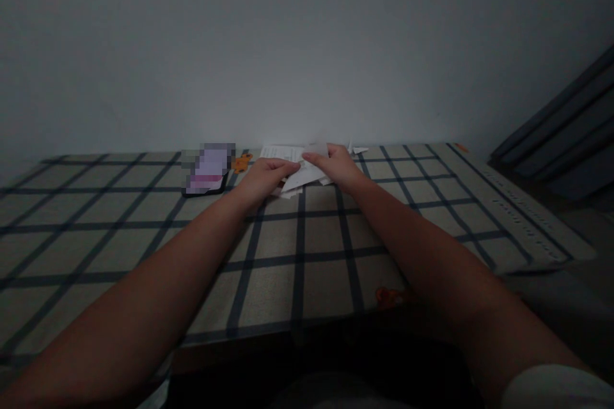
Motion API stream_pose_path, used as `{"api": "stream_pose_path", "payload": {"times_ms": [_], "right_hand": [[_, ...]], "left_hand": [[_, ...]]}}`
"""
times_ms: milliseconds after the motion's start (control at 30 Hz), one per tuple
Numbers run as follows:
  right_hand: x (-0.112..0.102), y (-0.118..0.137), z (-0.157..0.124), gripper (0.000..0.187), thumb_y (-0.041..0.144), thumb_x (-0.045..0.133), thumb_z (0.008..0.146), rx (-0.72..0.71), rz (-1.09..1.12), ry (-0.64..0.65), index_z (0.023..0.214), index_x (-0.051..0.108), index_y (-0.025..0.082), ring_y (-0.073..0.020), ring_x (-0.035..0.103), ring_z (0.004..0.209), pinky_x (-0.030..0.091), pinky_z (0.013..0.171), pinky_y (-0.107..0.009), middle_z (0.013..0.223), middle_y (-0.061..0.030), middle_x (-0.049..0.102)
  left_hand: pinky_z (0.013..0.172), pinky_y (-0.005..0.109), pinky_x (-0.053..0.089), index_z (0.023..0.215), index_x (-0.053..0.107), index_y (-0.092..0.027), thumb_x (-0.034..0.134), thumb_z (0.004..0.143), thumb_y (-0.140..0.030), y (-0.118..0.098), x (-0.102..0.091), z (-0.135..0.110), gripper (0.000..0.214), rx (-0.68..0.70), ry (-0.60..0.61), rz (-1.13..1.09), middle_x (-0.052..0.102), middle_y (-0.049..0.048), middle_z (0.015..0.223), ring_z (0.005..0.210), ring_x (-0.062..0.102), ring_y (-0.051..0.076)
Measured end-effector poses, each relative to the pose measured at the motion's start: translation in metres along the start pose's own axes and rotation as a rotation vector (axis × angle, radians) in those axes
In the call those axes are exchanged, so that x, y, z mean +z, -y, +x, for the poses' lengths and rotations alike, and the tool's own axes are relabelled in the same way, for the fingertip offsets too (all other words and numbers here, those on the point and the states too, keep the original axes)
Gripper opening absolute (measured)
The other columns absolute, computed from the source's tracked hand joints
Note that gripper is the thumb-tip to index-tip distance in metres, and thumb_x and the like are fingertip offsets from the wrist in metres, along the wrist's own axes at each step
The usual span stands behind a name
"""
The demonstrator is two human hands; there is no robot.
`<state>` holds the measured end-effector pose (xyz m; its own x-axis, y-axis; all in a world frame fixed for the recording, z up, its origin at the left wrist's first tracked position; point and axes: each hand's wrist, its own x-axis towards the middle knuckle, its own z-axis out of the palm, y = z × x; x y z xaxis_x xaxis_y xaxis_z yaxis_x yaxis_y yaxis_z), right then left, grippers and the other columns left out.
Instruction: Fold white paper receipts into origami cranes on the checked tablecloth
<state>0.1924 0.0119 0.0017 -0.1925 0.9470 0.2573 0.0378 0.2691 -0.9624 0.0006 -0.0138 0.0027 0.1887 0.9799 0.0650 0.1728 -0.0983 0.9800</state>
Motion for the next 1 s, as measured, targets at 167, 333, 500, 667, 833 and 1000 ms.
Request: {"api": "stream_pose_path", "payload": {"times_ms": [167, 333, 500, 667, 833, 1000], "right_hand": [[-0.004, 0.001, 0.003, 0.035, 0.045, 0.076, 0.070, -0.047, 0.067, -0.127, 0.088, 0.068, 0.016, -0.0152, 0.063, 0.073, 0.050, 0.063, -0.026, 0.087, -0.0054, 0.071], [-0.008, -0.001, 0.006, 0.039, 0.047, 0.075, 0.070, -0.078, 0.056, -0.214, 0.091, 0.066, 0.015, -0.0159, 0.064, 0.080, 0.050, 0.068, -0.027, 0.093, -0.0067, 0.071], [-0.009, -0.006, 0.011, 0.042, 0.050, 0.073, 0.071, -0.089, 0.061, -0.251, 0.095, 0.066, 0.016, -0.0172, 0.065, 0.082, 0.051, 0.072, -0.031, 0.094, -0.0069, 0.071], [-0.009, -0.006, 0.012, 0.039, 0.047, 0.074, 0.072, -0.105, 0.116, -0.270, 0.095, 0.066, 0.016, -0.0177, 0.066, 0.082, 0.053, 0.076, -0.034, 0.094, -0.0066, 0.071], [-0.012, -0.005, 0.011, 0.034, 0.042, 0.075, 0.074, -0.067, 0.176, -0.225, 0.094, 0.065, 0.017, -0.0166, 0.067, 0.080, 0.054, 0.075, -0.032, 0.095, -0.0065, 0.072], [-0.012, -0.005, 0.006, 0.029, 0.037, 0.078, 0.073, 0.021, 0.188, -0.036, 0.090, 0.068, 0.016, -0.0153, 0.066, 0.074, 0.054, 0.069, -0.029, 0.093, -0.0072, 0.073]], "left_hand": [[0.060, 0.029, 0.051, 0.077, 0.077, -0.015, 0.078, 0.068, -0.044, -0.001, -0.003, 0.003, 0.031, 0.033, -0.039, 0.013, 0.073, 0.0084, 0.076, 0.063, 0.064, 0.017], [0.060, 0.027, 0.051, 0.083, 0.077, -0.015, 0.074, 0.074, -0.045, -0.004, -0.005, 0.003, 0.031, 0.065, -0.058, 0.106, 0.075, 0.0090, 0.079, 0.063, 0.064, 0.016], [0.056, 0.024, 0.047, 0.091, 0.077, -0.016, 0.074, 0.076, -0.046, -0.005, -0.007, 0.003, 0.034, 0.107, -0.079, 0.151, 0.075, 0.0077, 0.083, 0.060, 0.060, 0.012], [0.056, 0.022, 0.046, 0.106, 0.075, -0.018, 0.073, 0.078, -0.041, -0.001, -0.008, 0.006, 0.036, 0.096, -0.023, 0.069, 0.075, 0.0083, 0.091, 0.065, 0.061, 0.012], [0.066, 0.026, 0.051, 0.122, 0.069, -0.020, 0.070, 0.081, -0.035, -0.001, -0.007, 0.004, 0.044, 0.124, -0.007, 0.024, 0.075, 0.0082, 0.092, 0.071, 0.065, 0.014], [0.080, 0.032, 0.053, 0.112, 0.074, -0.019, 0.072, 0.078, -0.040, -0.005, -0.004, -0.001, 0.040, 0.184, -0.074, 0.060, 0.074, 0.0089, 0.104, 0.086, 0.067, 0.019]]}}
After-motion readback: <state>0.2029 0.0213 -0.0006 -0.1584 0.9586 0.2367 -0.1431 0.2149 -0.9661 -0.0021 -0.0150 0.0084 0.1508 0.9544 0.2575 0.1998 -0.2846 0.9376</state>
